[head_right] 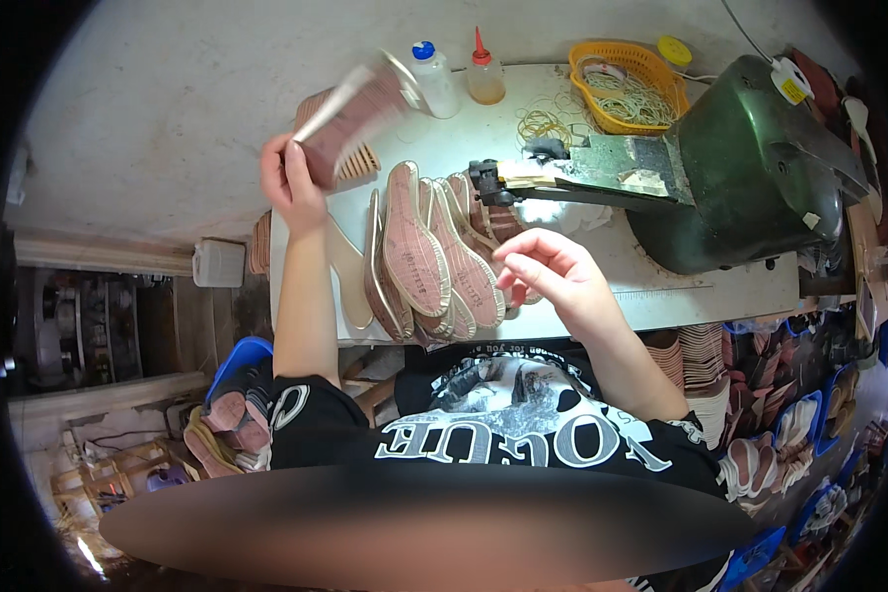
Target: The recorder is inspecting and organizing stacks of shoe soles and insoles at a workstation.
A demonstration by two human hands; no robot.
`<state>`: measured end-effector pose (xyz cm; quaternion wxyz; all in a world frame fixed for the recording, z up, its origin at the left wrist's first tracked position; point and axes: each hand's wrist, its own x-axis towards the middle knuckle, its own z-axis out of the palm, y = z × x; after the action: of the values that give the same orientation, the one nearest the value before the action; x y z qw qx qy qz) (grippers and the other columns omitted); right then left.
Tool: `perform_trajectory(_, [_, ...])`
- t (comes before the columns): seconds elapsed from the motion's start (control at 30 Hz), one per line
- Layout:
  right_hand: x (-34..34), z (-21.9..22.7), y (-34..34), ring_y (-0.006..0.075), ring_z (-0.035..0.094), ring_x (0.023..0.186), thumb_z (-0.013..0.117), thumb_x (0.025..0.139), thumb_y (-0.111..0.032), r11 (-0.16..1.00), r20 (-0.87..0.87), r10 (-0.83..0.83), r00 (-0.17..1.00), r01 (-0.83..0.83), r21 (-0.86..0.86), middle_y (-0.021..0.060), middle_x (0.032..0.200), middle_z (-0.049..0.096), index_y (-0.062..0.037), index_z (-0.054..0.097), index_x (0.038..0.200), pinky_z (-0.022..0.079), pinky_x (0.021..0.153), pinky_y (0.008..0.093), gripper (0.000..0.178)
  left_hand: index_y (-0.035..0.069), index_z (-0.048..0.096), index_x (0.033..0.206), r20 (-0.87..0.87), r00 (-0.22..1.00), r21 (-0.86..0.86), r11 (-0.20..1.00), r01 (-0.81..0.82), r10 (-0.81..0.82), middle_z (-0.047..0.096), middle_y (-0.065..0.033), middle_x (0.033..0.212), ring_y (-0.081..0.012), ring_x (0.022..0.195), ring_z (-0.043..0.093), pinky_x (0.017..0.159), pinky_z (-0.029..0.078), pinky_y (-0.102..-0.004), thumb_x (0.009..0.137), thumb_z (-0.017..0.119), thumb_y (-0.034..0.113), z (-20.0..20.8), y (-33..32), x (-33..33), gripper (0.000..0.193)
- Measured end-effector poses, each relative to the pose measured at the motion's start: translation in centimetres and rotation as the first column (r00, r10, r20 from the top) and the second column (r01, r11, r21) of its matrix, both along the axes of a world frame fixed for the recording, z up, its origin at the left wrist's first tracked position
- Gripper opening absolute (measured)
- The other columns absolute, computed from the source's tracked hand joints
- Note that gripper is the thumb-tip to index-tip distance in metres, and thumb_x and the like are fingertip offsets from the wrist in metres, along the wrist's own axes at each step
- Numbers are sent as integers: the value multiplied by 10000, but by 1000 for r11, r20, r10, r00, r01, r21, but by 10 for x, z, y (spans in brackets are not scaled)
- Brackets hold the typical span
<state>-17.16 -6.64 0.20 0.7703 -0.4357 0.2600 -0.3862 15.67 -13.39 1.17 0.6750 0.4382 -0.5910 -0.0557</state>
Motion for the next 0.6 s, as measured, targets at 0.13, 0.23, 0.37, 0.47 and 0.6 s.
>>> perform_trajectory(0.13, [12,9,2,128,619,936,575,964,-136,999,21,34,999,-34,-5,95,1021,646,-9,511,1290,520,812,271,355,27,582,755,389,882,308,940,149,-268,522,-53,694,-173,623,480,567,380,-304,809,666,135,45,15,-44,148])
perform_trajectory(0.23, [26,-10,-3,159,646,949,515,1000,-178,999,115,27,993,-25,-19,132,1062,653,30,521,1266,533,820,286,338,0,579,724,369,837,509,842,182,-404,521,-100,657,-240,626,493,576,391,-341,768,731,249,44,6,-58,295])
perform_trajectory(0.37, [38,-4,-13,214,663,1008,425,1036,-216,996,195,-84,977,76,46,171,1119,647,85,524,1235,543,877,313,374,-11,592,773,564,634,606,786,118,-530,491,-94,688,-231,655,468,608,370,-344,780,735,290,49,-24,-62,334])
perform_trajectory(0.47, [46,1,-20,271,622,1114,396,1044,-245,986,203,-139,969,115,125,227,1228,590,83,470,1282,518,946,348,412,-6,589,801,664,559,480,856,191,-497,492,-96,693,-256,683,481,629,373,-353,784,727,328,56,-34,-87,362])
perform_trajectory(0.6, [60,13,-24,270,582,1174,397,1042,-283,953,302,-239,923,164,253,237,1308,529,125,421,1300,492,1005,360,483,-10,622,858,568,497,673,718,178,-656,522,-79,711,-214,689,521,619,417,-325,774,756,291,68,-58,-91,340])
